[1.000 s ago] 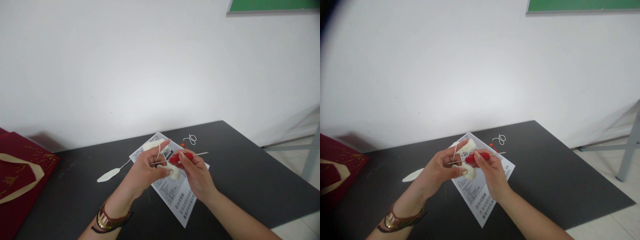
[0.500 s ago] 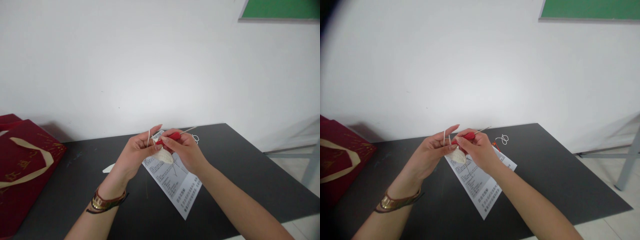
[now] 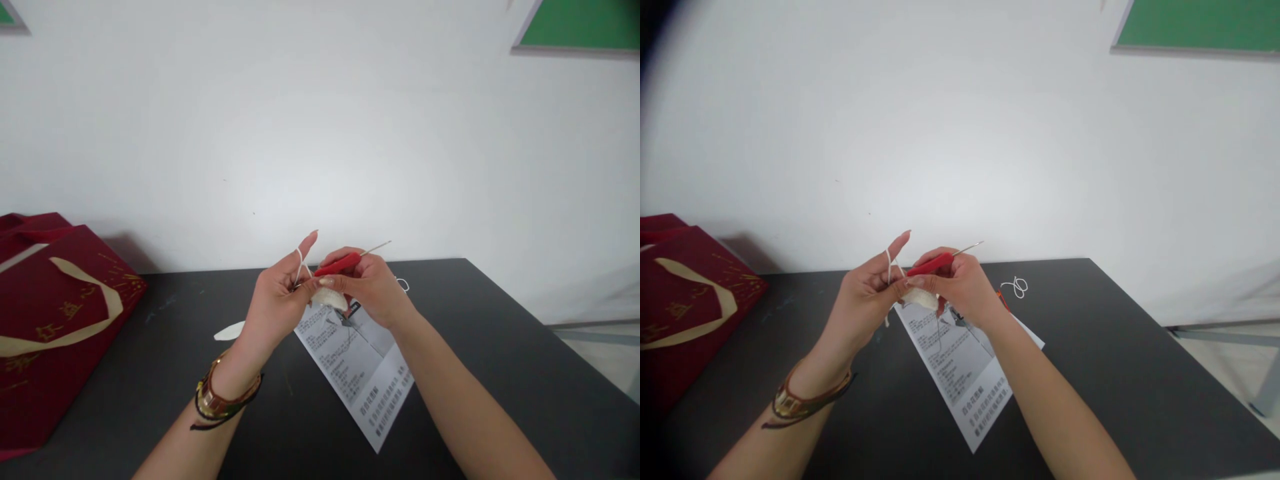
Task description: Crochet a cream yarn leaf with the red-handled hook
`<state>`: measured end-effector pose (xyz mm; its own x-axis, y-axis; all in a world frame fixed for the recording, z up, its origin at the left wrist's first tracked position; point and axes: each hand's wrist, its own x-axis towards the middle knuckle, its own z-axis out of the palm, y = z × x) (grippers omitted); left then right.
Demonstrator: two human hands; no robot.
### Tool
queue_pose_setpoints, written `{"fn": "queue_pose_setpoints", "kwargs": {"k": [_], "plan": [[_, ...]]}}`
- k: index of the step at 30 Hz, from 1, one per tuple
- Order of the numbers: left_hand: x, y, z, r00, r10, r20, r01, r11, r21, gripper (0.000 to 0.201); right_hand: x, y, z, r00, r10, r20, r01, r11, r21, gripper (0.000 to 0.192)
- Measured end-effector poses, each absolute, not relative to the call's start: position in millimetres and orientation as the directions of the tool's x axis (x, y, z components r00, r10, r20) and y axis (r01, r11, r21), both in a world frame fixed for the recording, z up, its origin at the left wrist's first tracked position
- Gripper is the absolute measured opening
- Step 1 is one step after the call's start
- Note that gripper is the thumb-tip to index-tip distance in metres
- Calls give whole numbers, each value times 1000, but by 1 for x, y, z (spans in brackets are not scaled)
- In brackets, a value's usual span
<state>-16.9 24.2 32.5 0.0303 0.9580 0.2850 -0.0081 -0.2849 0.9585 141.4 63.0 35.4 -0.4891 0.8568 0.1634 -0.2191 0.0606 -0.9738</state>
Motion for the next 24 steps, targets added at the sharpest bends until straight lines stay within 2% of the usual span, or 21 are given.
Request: {"fn": "queue_pose_setpoints", "kwargs": {"k": [4,6,12,18,24], "plan": [[-16,26,30,21,957,289,19,-289,957,65,152,67,35,-578,808,115,-179,12,-984,46],[-16,27,30,18,955,295,33,-295,955,65,156,69,34,-620,779,93,-138,8,-990,50],[-18,27,30,50,957,287,143,-291,946,64,159,72,34,-654,755,49,-30,39,-999,39],[-20,28,29,96,967,235,91,-243,966,68,161,69,39,-672,740,28,10,48,-999,38],[-21,27,34,98,981,166,3,-167,986,73,161,70,35,-681,731,43,-47,15,-999,35]]}}
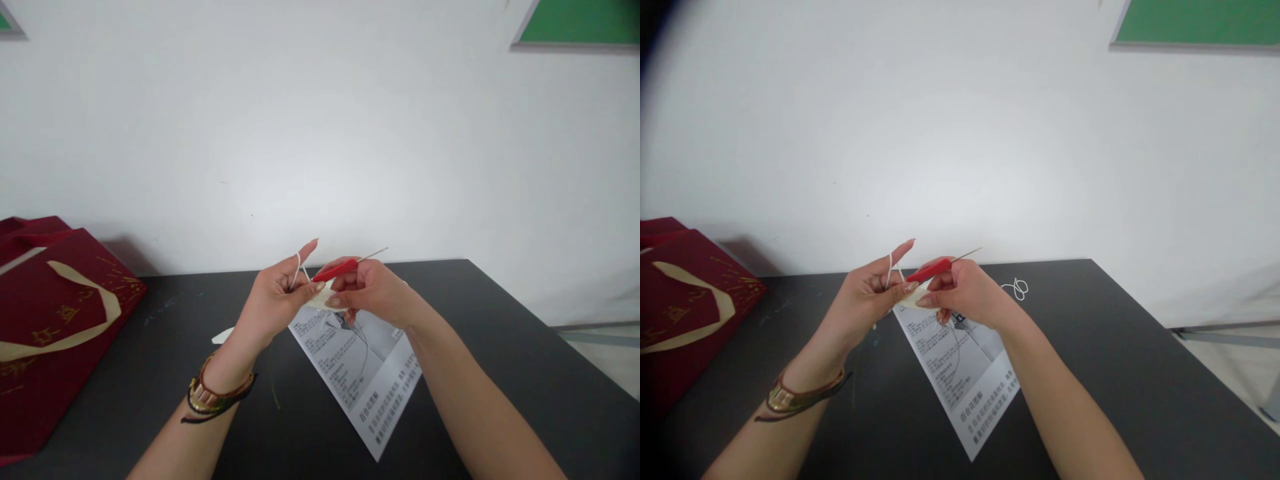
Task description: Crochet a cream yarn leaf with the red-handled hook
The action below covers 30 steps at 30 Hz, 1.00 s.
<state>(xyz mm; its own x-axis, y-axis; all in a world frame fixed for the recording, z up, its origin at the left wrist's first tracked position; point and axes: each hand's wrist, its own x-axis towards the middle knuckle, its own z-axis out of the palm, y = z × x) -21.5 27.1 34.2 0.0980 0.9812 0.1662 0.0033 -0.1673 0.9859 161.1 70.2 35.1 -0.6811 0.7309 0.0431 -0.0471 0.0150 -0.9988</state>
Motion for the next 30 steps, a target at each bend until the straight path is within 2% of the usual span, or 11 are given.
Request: {"fn": "queue_pose_setpoints", "kwargs": {"k": [12,14,16,17,18,19,22,25,30], "plan": [[-23,30,33,47,980,193,-90,-188,978,71,161,71,35,-690,723,33,-12,34,-999,40],[-23,30,34,21,980,199,-97,-196,976,71,168,76,32,-703,711,29,45,85,-995,43],[-23,30,34,2,981,195,-102,-194,976,71,176,84,27,-712,702,-6,187,181,-966,38],[-22,30,35,-8,981,193,-105,-193,976,71,178,88,23,-713,701,-19,287,266,-920,35],[-22,30,35,-18,981,191,-109,-192,975,72,180,92,18,-703,711,-23,420,390,-819,33],[-21,30,35,-29,981,191,-111,-193,975,73,181,96,12,-662,749,-7,569,497,-655,32],[-19,30,34,-51,979,199,-118,-204,972,73,173,105,-12,-577,816,18,715,516,-471,43],[-18,30,33,-47,976,211,-137,-216,967,73,158,110,-37,-588,809,-9,762,551,-342,46],[-20,30,31,-56,973,225,-139,-231,963,71,148,114,-54,-518,853,-63,847,501,-177,31]]}}
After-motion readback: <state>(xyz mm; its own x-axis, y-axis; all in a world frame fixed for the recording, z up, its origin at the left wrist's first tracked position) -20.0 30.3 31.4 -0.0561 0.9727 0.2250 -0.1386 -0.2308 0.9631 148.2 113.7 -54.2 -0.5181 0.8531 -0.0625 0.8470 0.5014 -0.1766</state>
